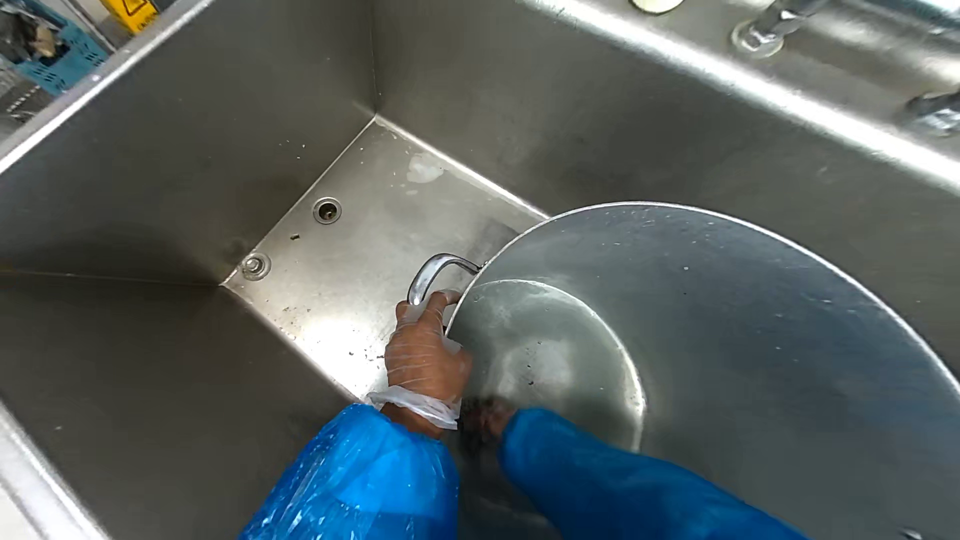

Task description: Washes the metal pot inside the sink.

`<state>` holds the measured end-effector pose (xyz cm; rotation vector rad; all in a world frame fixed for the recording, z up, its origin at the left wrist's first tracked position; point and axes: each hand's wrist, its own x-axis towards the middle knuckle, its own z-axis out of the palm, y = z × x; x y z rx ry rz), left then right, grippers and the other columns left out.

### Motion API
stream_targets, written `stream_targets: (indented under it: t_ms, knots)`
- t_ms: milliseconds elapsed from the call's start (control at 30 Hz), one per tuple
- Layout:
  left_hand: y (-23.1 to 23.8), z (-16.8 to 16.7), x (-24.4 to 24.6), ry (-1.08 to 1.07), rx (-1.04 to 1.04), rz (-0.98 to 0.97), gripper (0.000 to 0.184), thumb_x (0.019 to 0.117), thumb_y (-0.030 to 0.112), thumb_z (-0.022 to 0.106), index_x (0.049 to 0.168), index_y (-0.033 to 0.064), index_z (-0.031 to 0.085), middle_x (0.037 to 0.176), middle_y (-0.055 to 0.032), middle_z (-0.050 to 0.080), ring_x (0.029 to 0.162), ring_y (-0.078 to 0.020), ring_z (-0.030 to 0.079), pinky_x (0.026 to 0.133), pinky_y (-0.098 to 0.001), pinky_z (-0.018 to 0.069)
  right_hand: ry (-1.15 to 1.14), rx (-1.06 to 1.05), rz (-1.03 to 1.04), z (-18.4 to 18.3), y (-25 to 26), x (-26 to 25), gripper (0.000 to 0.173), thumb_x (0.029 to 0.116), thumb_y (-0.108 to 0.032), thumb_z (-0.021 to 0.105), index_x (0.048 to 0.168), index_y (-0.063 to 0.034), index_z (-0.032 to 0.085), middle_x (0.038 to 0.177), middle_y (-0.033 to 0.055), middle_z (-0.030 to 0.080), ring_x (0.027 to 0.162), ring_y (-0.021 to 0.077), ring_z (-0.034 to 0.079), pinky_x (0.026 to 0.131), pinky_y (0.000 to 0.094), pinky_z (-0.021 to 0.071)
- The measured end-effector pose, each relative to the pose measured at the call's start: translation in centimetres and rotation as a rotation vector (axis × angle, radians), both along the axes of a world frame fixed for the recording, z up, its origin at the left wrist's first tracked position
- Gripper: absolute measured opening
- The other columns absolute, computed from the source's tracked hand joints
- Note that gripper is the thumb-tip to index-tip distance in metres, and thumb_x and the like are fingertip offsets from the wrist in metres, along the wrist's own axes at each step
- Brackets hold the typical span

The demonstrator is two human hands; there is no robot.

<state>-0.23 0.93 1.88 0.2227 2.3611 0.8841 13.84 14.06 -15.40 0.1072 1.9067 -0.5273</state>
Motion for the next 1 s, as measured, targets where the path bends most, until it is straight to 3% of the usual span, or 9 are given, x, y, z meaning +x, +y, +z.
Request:
stream_targets:
  t_ms: [133,300,433,500,600,767,867,933,1000]
  knots:
    - [-0.2,0.0,0.2,-0.012,-0.003,-0.004,0.059,0.0864,0.005,0.071,0.140,0.0274,0.058,0.129,-0.0228,0.058,0.085,-0.0371,0.067,0.066,-0.0557,0.0552,0.104,0.183,-0.197,-0.7,2.7,-3.8,0.044,0.1011,-0.011,0.062,0.144,-0.0012,0.057,0.148,0.0269,0.054,0.140,0.0487,0.046,0.117,0.0618,0.0341]
    - [0.2,0.2,0.0,-0.012,-0.014,-0.005,0.058,0.0865,0.005,0.072,0.139,0.0258,0.060,0.131,-0.0232,0.057,0.092,-0.0386,0.067,0.071,-0.0574,0.0552,-0.011,-0.015,0.130,-1.8,-0.5,1.1,0.041,0.1048,-0.004,0.052,0.145,0.0054,0.053,0.151,0.0298,0.050,0.144,0.0488,0.041,0.121,0.0621,0.0259]
    - [-0.2,0.3,0.3,-0.032,-0.007,-0.002,0.060,0.0870,0.005,0.071,0.141,0.0277,0.057,0.129,-0.0227,0.058,0.089,-0.0383,0.067,0.067,-0.0569,0.0548,0.043,0.190,-0.124,-0.6,3.5,-4.6,0.044,0.1029,-0.010,0.059,0.145,0.0005,0.054,0.149,0.0273,0.052,0.142,0.0487,0.044,0.119,0.0599,0.0311]
    - [-0.1,0.3,0.0,-0.018,-0.003,-0.004,0.060,0.0859,0.005,0.072,0.139,0.0275,0.058,0.128,-0.0226,0.058,0.090,-0.0387,0.066,0.068,-0.0575,0.0543,0.074,0.166,-0.157,-0.5,1.4,-2.3,0.040,0.1046,-0.005,0.053,0.144,0.0038,0.055,0.148,0.0299,0.052,0.142,0.0492,0.044,0.119,0.0608,0.0327]
    - [0.0,0.4,-0.1,-0.025,-0.017,-0.002,0.058,0.0858,0.006,0.073,0.139,0.0257,0.060,0.132,-0.0235,0.057,0.093,-0.0393,0.066,0.072,-0.0580,0.0544,-0.044,-0.015,0.134,-0.6,-1.5,2.0,0.041,0.1057,0.000,0.046,0.146,0.0050,0.051,0.153,0.0274,0.049,0.147,0.0468,0.039,0.122,0.0607,0.0254]
    - [-0.3,0.0,0.3,-0.022,0.001,0.001,0.060,0.0864,0.005,0.071,0.140,0.0270,0.058,0.130,-0.0225,0.057,0.084,-0.0366,0.066,0.064,-0.0553,0.0546,0.031,0.154,-0.089,-0.4,3.1,-5.3,0.044,0.1019,-0.007,0.059,0.144,0.0016,0.054,0.150,0.0281,0.051,0.141,0.0492,0.044,0.116,0.0608,0.0342]
    - [-0.1,0.1,0.0,-0.015,-0.008,0.002,0.058,0.0865,0.006,0.073,0.139,0.0271,0.059,0.131,-0.0224,0.057,0.088,-0.0371,0.067,0.067,-0.0563,0.0548,0.092,0.107,-0.152,-0.7,0.4,-0.8,0.037,0.1044,-0.005,0.053,0.140,0.0032,0.059,0.146,0.0291,0.055,0.140,0.0496,0.046,0.116,0.0619,0.0364]
    - [0.0,0.2,0.0,-0.022,-0.014,0.001,0.058,0.0862,0.005,0.072,0.139,0.0265,0.059,0.131,-0.0231,0.056,0.089,-0.0377,0.067,0.069,-0.0565,0.0548,-0.006,-0.007,0.030,-1.0,-0.5,1.8,0.039,0.1066,-0.003,0.047,0.144,0.0051,0.053,0.151,0.0289,0.050,0.145,0.0481,0.040,0.121,0.0600,0.0273]
    - [0.0,0.3,0.0,-0.021,-0.016,0.000,0.059,0.0866,0.005,0.071,0.140,0.0267,0.059,0.132,-0.0235,0.056,0.088,-0.0380,0.067,0.068,-0.0567,0.0546,0.025,0.032,-0.021,-1.1,1.0,-0.4,0.039,0.1063,-0.009,0.051,0.143,0.0058,0.055,0.147,0.0299,0.053,0.141,0.0482,0.045,0.119,0.0606,0.0314]
